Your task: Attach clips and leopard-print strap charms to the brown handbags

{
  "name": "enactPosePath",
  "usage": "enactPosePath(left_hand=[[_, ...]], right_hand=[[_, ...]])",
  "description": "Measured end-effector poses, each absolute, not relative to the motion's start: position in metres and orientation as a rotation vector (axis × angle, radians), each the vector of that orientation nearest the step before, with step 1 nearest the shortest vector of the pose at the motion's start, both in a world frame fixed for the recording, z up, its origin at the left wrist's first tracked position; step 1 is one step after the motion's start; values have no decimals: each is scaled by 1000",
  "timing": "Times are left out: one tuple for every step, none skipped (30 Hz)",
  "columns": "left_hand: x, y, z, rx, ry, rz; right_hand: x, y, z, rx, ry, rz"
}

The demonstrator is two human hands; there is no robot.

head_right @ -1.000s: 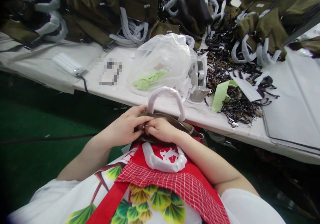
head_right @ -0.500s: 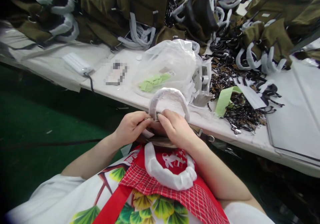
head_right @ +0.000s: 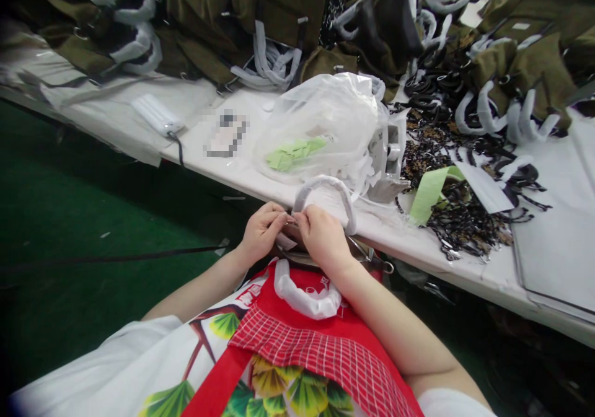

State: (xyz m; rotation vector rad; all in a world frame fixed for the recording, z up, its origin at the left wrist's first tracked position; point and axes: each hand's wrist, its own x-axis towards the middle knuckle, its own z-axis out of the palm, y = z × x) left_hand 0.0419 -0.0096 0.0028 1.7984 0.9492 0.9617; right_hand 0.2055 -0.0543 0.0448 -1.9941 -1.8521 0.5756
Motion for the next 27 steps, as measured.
enactPosePath(left_hand=[[41,-8,2,1789,937,948],[40,-7,2,1780,929,934],[39,-6,1,1770,924,921],[39,-5,0,1759,919,906],[38,-5,0,1748,915,893],[37,-4,-1,1740,910,881],[37,-4,-1,1733,907,872],[37,-4,-1,1728,904,863],[36,-4,-1,1726,904,855],[36,-4,-1,1726,906,847],[36,-4,0,1728,908,843],[36,-4,0,1733,908,841],[36,-4,0,1740,906,841],[36,-4,0,1748,905,841],[36,-4,0,1754,904,841],[36,-4,0,1756,904,840],[35,-4,0,1756,905,841],[35,-4,0,1753,906,840],[35,-4,0,1749,907,841],[35,-4,0,1746,907,844],[35,-4,0,1745,906,847],[35,-4,0,1745,907,850],[35,-4,0,1746,907,851],[35,-4,0,1748,907,851],[35,-4,0,1750,909,852],[35,-4,0,1751,910,851],[35,-4,0,1751,912,850]], right_hand=[[203,-54,44,-2011,-1901,537],[201,-55,43,-2023,-1948,507],[199,-55,43,-2035,-1989,481],[197,-56,43,-2048,-2024,455],[196,-57,43,-2063,-2053,425],[195,-58,44,-2082,-2075,393],[194,-58,45,-2103,-2091,362],[193,-58,46,-2122,-2103,336],[192,-58,46,-2138,-2113,312],[192,-57,47,-2147,-2121,293],[192,-57,47,-2152,-2128,276],[191,-57,47,-2153,-2134,261],[191,-56,46,-2152,-2138,248],[191,-56,46,-2150,-2140,236],[190,-56,45,-2146,-2141,225],[190,-56,45,-2138,-2141,217],[190,-57,45,-2131,-2138,210],[189,-57,45,-2123,-2134,204],[189,-57,45,-2114,-2131,201],[189,-57,45,-2107,-2129,198],[189,-58,45,-2102,-2128,197],[189,-58,45,-2098,-2128,194],[189,-58,45,-2093,-2130,189],[189,-58,45,-2089,-2135,186],[189,-58,45,-2085,-2140,184],[189,-58,44,-2080,-2146,185],[189,-58,44,-2074,-2151,190]])
